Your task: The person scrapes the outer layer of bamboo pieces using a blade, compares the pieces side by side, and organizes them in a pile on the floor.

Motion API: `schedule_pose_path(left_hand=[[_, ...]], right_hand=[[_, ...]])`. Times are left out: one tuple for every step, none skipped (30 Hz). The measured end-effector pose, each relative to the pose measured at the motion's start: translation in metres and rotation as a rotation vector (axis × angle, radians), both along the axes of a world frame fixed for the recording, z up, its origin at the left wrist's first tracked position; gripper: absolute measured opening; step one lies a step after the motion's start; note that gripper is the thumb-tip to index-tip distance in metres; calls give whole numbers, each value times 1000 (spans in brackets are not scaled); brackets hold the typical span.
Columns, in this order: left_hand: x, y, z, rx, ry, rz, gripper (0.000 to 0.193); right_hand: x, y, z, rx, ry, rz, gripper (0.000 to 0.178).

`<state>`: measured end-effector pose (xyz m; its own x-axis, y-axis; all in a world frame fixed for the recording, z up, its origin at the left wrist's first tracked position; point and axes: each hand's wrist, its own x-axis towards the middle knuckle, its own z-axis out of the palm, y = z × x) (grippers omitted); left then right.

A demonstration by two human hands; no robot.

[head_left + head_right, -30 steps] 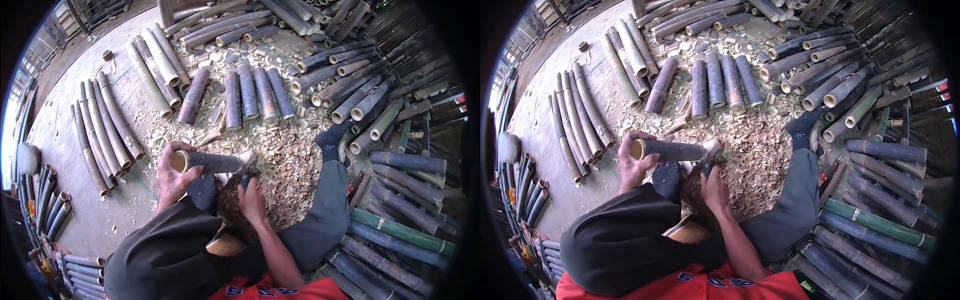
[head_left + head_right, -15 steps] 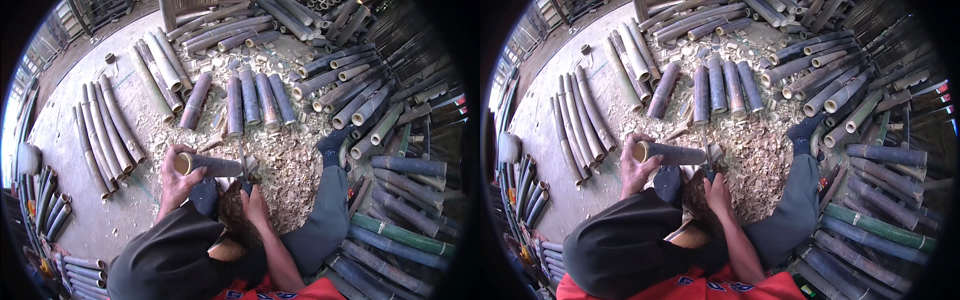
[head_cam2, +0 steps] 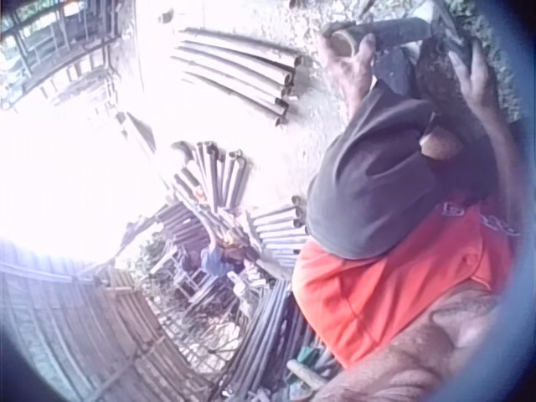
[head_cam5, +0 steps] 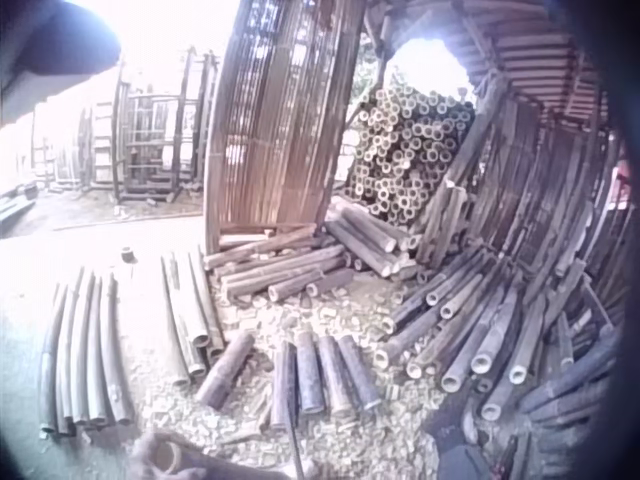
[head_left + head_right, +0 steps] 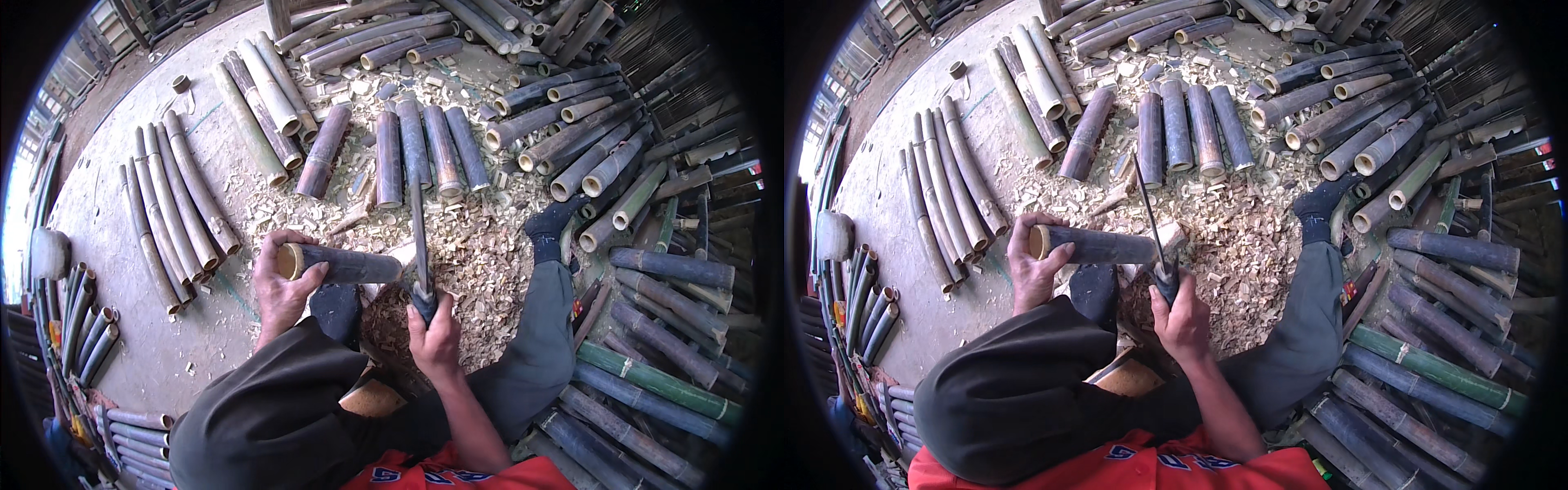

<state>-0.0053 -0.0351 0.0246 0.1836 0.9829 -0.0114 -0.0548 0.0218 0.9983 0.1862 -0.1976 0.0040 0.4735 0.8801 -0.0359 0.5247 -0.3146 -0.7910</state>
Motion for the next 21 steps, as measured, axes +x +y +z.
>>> schedule_pose_path(left_hand=[[2, -1, 5, -15, 34, -11, 44], [4, -2, 8, -10, 59, -33, 45], [7, 0, 12, -8, 85, -45, 45], [11, 2, 14, 38, 104, -46, 43], [15, 2, 15, 70, 128, -20, 42], [13, -1, 17, 82, 190, -44, 41], [14, 1, 17, 61, 172, -22, 41], [14, 1, 16, 61, 163, -19, 41], [13, 0, 16, 45, 175, -13, 41], [12, 0, 15, 32, 156, -18, 41], [10, -1, 15, 28, 139, -13, 41], [10, -1, 14, 27, 124, -14, 41], [9, -1, 14, 8, 117, -13, 42], [9, -2, 14, 21, 152, -6, 42], [10, -1, 13, 51, 171, -18, 42], [10, 0, 12, 105, 192, -30, 42], [11, 1, 12, 94, 198, -32, 43], [11, 1, 11, 104, 217, -22, 43], [10, 0, 11, 70, 215, -17, 43], [10, 3, 10, 76, 208, -13, 43], [9, 3, 8, 13, 115, -18, 43]], right_hand=[[-1, 5, -6, -171, -10, -10, 35], [-1, 7, -12, -397, -8, -30, 35], [2, 11, -15, -556, -119, 7, 35], [3, 10, -17, -436, -132, -1, 35], [7, 11, -17, -387, -123, 11, 35], [7, 6, -14, -472, -48, 6, 35], [10, 3, -10, -461, -97, 30, 36], [10, -2, -7, -296, -62, 1, 35], [10, -7, -4, -217, 14, -27, 35], [8, -10, -4, -69, 75, -50, 35], [5, -12, -5, 96, 70, -64, 31], [3, -11, -9, 79, 69, -70, 32], [0, -9, -15, 116, 60, -75, 33], [-2, -4, -23, 127, 80, -69, 35], [-1, 0, -31, -458, -19, -37, 42], [0, 4, -38, -620, -96, -50, 47], [3, 3, -41, -494, -125, -33, 46], [5, 2, -43, -539, -111, -45, 44], [6, -2, -42, -403, -82, -4, 44], [9, -6, -40, -330, -51, -8, 44], [8, -11, -37, -219, -36, -46, 43]])
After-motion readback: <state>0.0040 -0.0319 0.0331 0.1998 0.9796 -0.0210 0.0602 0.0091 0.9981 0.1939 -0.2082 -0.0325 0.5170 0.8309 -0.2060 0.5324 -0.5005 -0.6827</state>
